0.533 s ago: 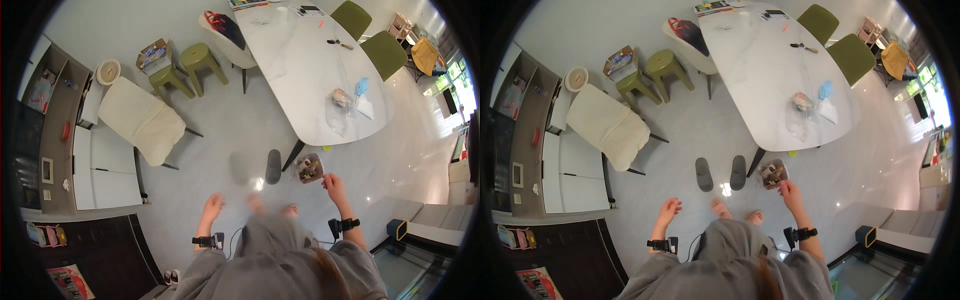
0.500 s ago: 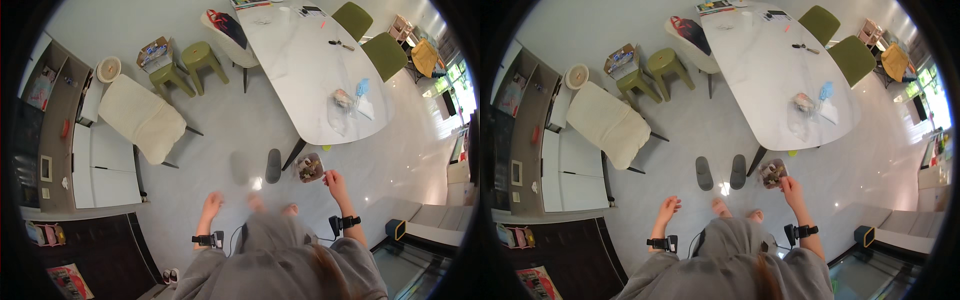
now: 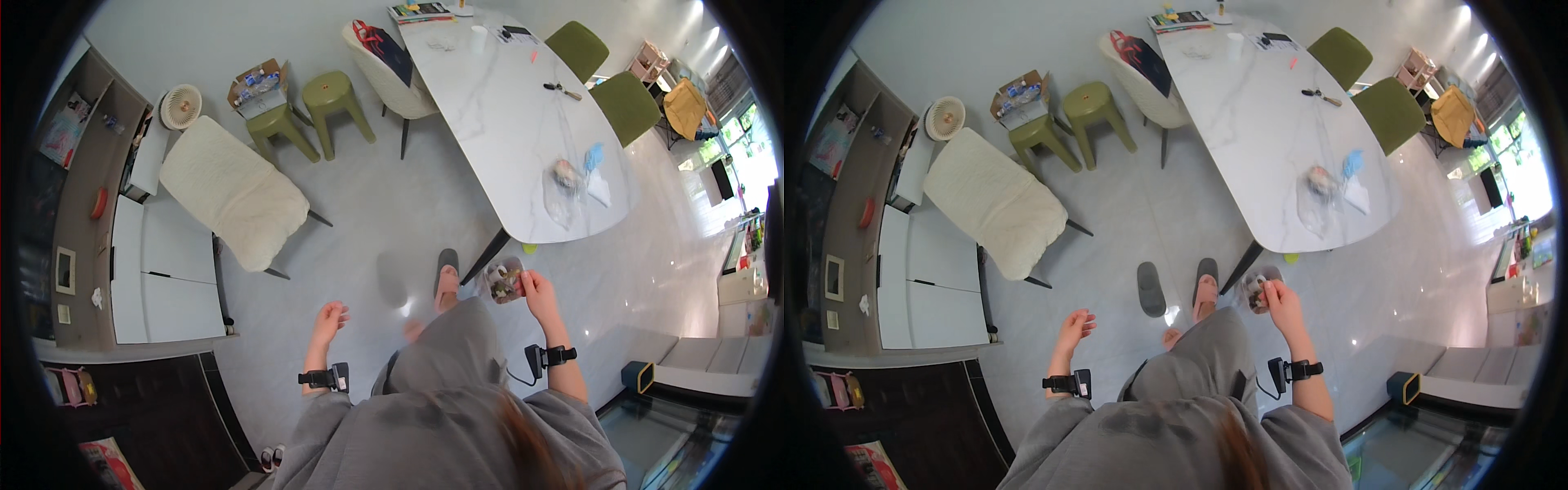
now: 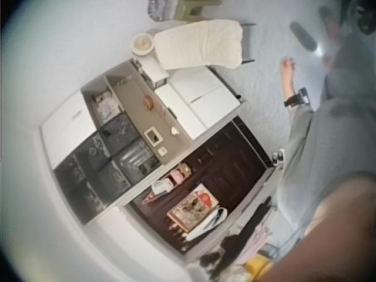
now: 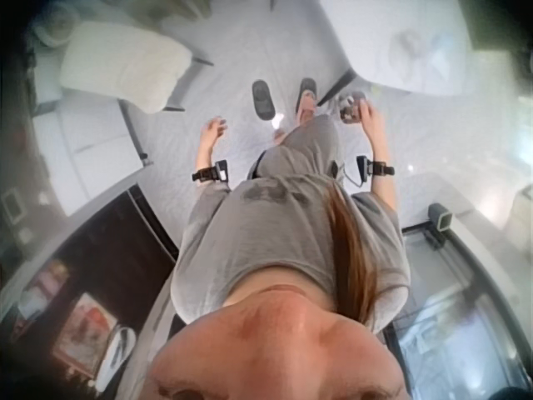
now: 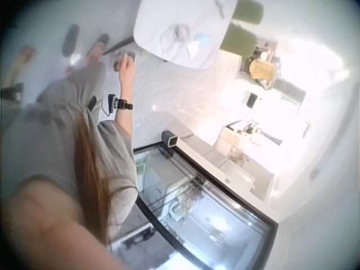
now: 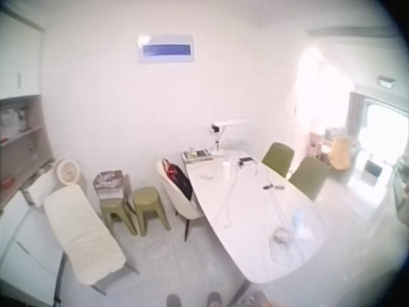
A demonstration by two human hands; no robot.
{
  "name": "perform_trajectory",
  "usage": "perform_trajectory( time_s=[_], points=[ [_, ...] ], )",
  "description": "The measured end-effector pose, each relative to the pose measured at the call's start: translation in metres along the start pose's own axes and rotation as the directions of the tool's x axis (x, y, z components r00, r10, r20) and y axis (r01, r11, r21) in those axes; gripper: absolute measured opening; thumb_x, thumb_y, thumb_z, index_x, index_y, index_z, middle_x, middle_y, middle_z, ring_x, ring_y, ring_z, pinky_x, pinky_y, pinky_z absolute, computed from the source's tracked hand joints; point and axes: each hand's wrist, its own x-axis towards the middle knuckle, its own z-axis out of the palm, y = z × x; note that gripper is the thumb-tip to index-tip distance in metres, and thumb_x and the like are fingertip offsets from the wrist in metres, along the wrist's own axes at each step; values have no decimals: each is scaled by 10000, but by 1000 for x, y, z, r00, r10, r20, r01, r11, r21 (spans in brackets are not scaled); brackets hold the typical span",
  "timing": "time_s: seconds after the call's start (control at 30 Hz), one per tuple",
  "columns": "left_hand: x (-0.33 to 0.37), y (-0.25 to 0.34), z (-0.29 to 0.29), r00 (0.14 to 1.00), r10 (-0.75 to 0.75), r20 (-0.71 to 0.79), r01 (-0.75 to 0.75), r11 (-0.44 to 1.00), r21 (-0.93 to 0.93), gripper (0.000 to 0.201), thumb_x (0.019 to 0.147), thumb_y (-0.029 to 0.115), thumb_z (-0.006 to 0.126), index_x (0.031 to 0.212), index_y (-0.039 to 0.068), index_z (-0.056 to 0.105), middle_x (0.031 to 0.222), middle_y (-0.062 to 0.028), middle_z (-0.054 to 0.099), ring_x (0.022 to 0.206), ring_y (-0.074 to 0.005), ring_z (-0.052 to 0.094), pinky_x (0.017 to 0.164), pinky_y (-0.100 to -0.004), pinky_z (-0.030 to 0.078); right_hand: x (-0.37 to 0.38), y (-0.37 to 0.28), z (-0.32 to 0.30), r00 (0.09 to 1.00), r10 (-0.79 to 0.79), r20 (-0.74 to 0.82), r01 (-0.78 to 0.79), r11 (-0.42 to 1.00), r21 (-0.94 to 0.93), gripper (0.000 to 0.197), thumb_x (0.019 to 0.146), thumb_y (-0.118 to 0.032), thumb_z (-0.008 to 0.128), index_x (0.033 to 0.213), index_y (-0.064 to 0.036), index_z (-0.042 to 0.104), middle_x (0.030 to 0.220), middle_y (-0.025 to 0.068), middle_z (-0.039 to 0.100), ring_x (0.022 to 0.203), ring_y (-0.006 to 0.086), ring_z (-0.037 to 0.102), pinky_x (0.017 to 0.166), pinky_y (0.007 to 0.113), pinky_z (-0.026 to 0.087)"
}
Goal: The person empties a small trash bin into a larger bag, wipes down a table with a cloth, puts away various items into a drawer and onto a shelf, and finally pours water from a basin into a toilet.
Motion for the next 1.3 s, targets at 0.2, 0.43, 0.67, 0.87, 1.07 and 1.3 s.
perform_trajectory(
  time_s=[0.2, 0.43, 0.67, 0.87, 1.07, 1.3],
  points=[
    [10, 51, -8, 997, 71, 0, -71, 997, 24, 383, 922, 372, 474, 1147, 63, 507, 1094, -74, 603, 893, -141, 595, 751, -264, 452, 18, -45, 12, 1000, -22, -13, 21, 1000, -21, 270, 935, -224, 465, 933, -1, 619, 682, 34, 610, 601, 91, 538, 576, 248, 445],
    [39, 92, 12, 992, 111, 54, -113, 992, 49, 387, 934, 344, 461, 1188, 54, 496, 1093, -78, 609, 907, -145, 595, 764, -260, 454, 52, -45, -1, 999, -40, -9, 40, 999, 4, 267, 933, -224, 471, 935, 0, 617, 682, 33, 605, 609, 95, 532, 578, 245, 441],
    [92, 173, 47, 973, 173, 153, -187, 979, 81, 360, 935, 278, 478, 1203, 38, 484, 1094, -77, 608, 913, -137, 591, 768, -260, 455, 115, -47, -11, 998, -29, -48, 31, 999, 33, 267, 934, -218, 470, 939, 6, 614, 695, 44, 608, 623, 113, 538, 591, 258, 448],
    [164, 266, 87, 944, 245, 222, -282, 947, 156, 333, 937, 250, 477, 1196, 42, 488, 1089, -75, 609, 907, -142, 591, 769, -262, 454, 218, -45, -11, 995, -27, -92, 43, 983, 176, 258, 930, -199, 471, 934, 9, 623, 715, 56, 621, 639, 119, 562, 602, 255, 463],
    [268, 351, 133, 934, 225, 276, -288, 933, 215, 315, 944, 254, 469, 1175, 43, 503, 1093, -73, 604, 904, -135, 585, 772, -266, 459, 333, -78, -19, 983, 1, -186, 53, 957, 285, 253, 928, -188, 473, 928, 15, 624, 718, 53, 624, 636, 112, 571, 600, 246, 469],
    [403, 457, 219, 801, 417, 429, -578, 726, 373, 364, 918, 254, 519, 1194, 20, 488, 1102, -91, 594, 938, -166, 573, 809, -286, 453, 415, -112, -53, 942, 88, -323, 51, 916, 398, 258, 934, -196, 471, 927, 16, 616, 720, 52, 624, 650, 98, 570, 595, 233, 462]
  ],
)
